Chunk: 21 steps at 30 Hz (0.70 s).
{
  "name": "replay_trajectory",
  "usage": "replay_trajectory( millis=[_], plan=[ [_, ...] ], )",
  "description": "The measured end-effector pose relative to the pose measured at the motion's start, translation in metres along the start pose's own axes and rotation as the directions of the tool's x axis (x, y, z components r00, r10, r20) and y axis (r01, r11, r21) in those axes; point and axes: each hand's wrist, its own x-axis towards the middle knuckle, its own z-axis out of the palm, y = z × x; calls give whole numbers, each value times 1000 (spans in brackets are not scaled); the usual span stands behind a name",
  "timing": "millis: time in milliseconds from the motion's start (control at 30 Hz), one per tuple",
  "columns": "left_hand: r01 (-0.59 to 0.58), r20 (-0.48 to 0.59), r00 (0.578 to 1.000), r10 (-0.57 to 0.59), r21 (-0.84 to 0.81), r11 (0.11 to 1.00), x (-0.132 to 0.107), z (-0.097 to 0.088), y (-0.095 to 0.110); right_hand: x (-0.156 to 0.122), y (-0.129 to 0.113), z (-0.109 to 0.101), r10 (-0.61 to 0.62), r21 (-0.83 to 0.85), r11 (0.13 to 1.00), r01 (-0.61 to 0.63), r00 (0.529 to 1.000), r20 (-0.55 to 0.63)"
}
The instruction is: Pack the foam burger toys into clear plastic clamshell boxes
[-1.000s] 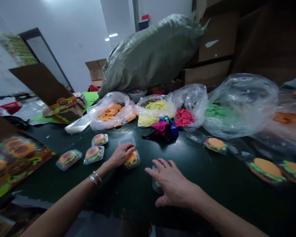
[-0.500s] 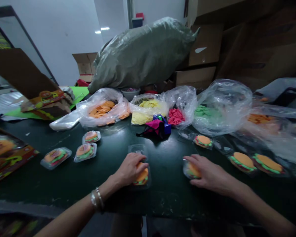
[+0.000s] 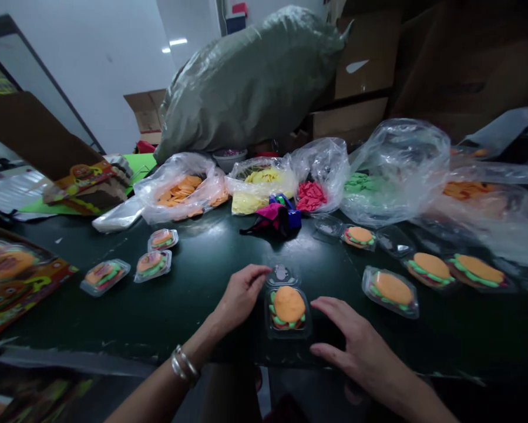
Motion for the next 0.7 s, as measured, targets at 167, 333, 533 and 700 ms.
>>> replay_trajectory(
  millis=[167,333,533,700],
  plan=[
    [-83,267,963,38,159,984,-12,1,11,18,-2,30,6,116,993,7,993,-116],
    [-165,471,880,59,187,968,-6,-7,23,25,4,36,-60,96,993,70,992,-111],
    [-150,492,870,39,187,971,-3,-11,23,24,10,36,-88,112,989,101,989,-116],
    [-194,533,846,24,266,944,-6,-12,28,26,8,30,-73,151,986,77,997,-33]
  ],
)
